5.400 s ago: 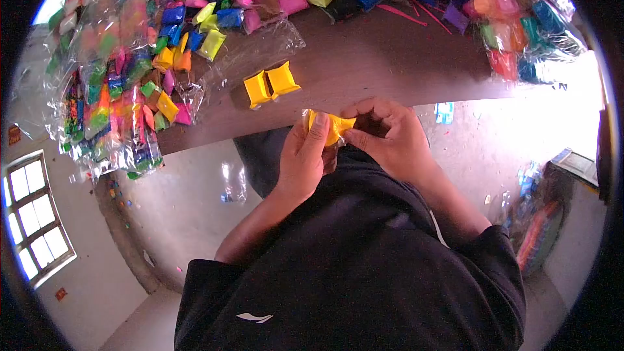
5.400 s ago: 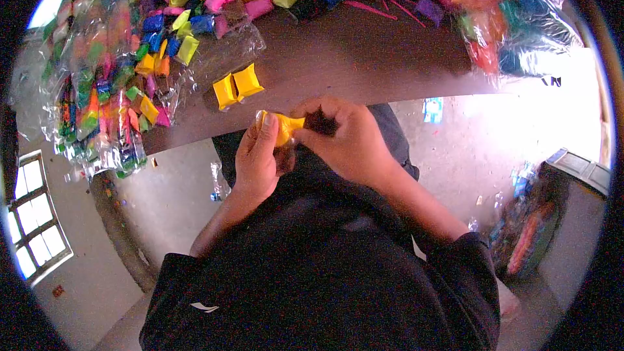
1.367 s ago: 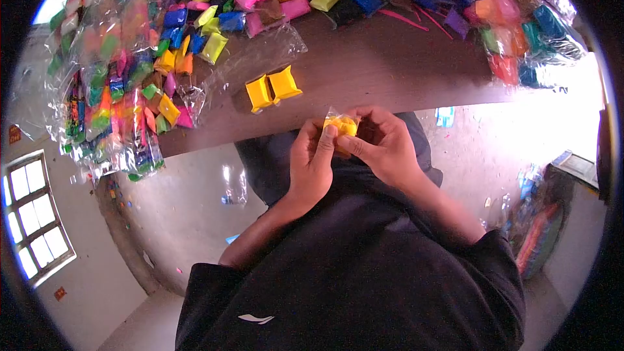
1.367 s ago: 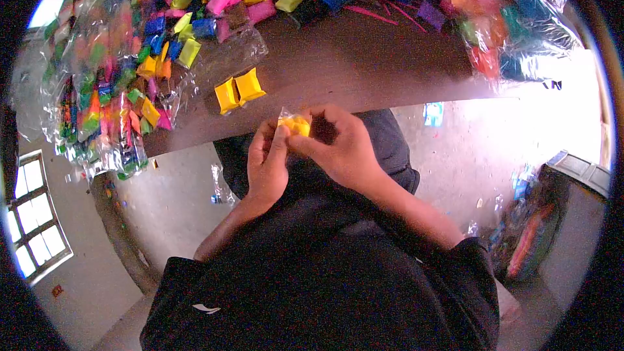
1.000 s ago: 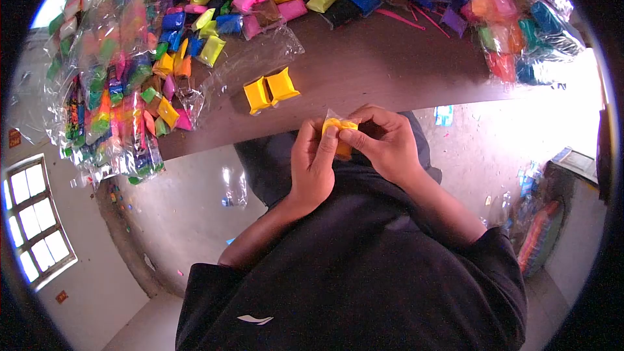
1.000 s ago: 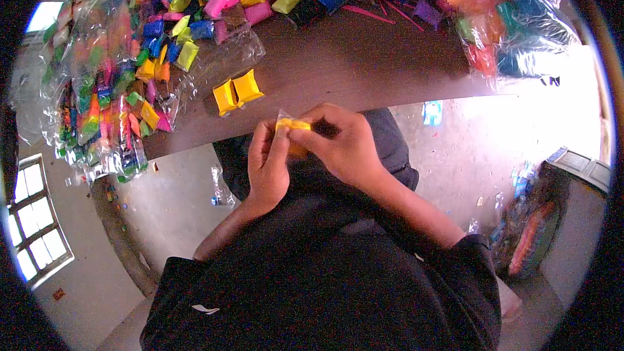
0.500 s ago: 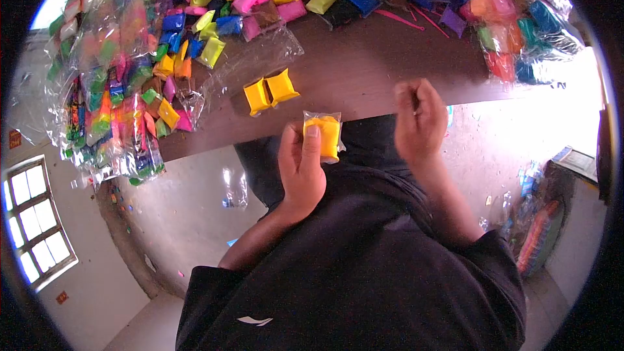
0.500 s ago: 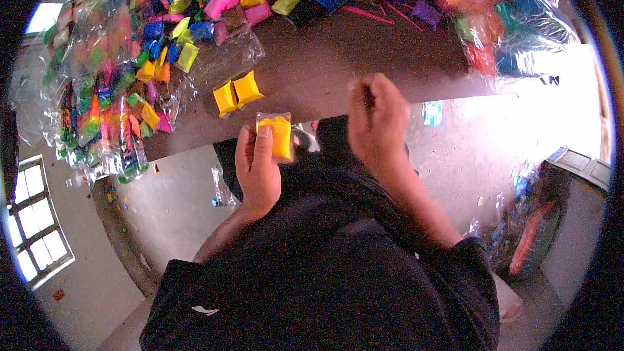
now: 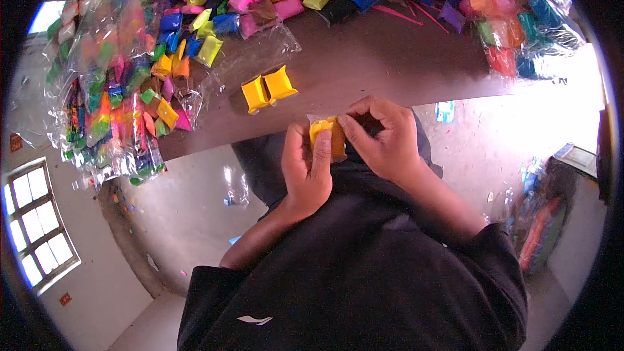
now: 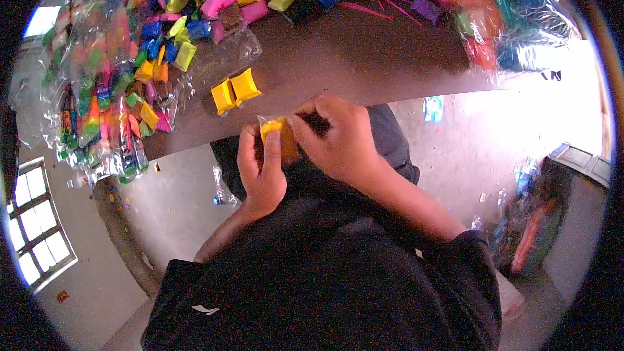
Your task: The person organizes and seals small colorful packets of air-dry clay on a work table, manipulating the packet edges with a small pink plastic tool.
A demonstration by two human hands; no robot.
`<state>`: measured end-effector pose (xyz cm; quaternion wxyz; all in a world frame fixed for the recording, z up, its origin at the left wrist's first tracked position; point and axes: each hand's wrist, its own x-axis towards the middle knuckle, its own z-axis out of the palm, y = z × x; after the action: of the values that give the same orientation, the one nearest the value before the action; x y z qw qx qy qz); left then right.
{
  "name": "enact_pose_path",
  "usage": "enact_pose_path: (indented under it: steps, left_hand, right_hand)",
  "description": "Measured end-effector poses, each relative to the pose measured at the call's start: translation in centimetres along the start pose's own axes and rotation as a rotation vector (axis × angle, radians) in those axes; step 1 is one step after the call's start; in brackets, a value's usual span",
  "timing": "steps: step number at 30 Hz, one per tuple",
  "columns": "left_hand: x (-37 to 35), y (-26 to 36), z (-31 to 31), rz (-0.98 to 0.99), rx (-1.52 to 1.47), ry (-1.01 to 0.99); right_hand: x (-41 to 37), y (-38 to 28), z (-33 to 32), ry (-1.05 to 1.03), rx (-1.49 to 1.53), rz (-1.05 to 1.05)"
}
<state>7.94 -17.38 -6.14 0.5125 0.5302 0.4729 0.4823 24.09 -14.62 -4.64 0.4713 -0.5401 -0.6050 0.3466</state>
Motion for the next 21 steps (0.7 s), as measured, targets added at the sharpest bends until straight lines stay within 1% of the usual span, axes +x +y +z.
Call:
enact_pose_path:
  steps: [1, 3, 4, 6, 7, 9, 10, 12, 13, 15, 16, 18, 19, 21]
  left_hand:
    - [0.0, -0.2, 0.0, 0.000, 0.000, 0.000]
    - [0.1, -0.5, 0.0, 0.093, 0.110, 0.024]
    - [0.0, -0.5, 0.1, 0.093, 0.108, 0.027]
    - [-0.3, -0.3, 0.2, -0.051, 0.003, 0.116]
    - [-0.3, 0.0, 0.0, -0.052, 0.004, 0.122]
    - [-0.2, 0.5, -0.3, -0.121, -0.066, 0.066]
    - [-0.1, 0.4, -0.3, -0.120, -0.066, 0.066]
    - [-0.1, 0.1, -0.1, -0.037, -0.048, 0.074]
    - [0.0, 0.1, 0.0, -0.038, -0.049, 0.072]
    - [0.1, 0.3, 0.2, 0.105, 0.110, 0.080]
    - [-0.1, 0.1, -0.1, 0.105, 0.112, 0.080]
    - [-0.4, -0.4, -0.8, 0.238, 0.446, 0.031]
    - [-0.4, -0.5, -0.8, 0.238, 0.446, 0.030]
    - [-0.3, -0.5, -0.5, 0.197, 0.305, 0.053]
  right_hand:
    - [0.2, 0.0, -0.2, 0.000, 0.000, 0.000]
    - [0.5, 0.0, -0.4, -0.034, -0.118, -0.076]
    - [0.7, 0.5, -0.5, -0.036, -0.120, -0.077]
    - [1.3, 1.6, -0.6, 0.158, -0.319, -0.208]
    - [1.2, 1.3, -0.7, 0.153, -0.316, -0.209]
    - [1.0, 0.3, -1.3, 0.067, -0.096, 0.118]
    - [0.8, 0.3, -1.1, 0.067, -0.097, 0.117]
    - [0.4, 0.5, -0.4, -0.040, 0.175, 0.212]
    - [0.4, 0.3, -0.3, -0.038, 0.174, 0.214]
    - [0.6, -0.1, 0.0, -0.061, 0.116, 0.093]
    - [0.6, -0.1, 0.0, -0.061, 0.118, 0.093]
    - [0.6, 0.0, 0.1, -0.053, -0.021, 0.058]
    - [0.6, 0.1, 0.1, -0.053, -0.021, 0.059]
    - [0.7, 0.3, 0.1, -0.058, -0.080, 0.026]
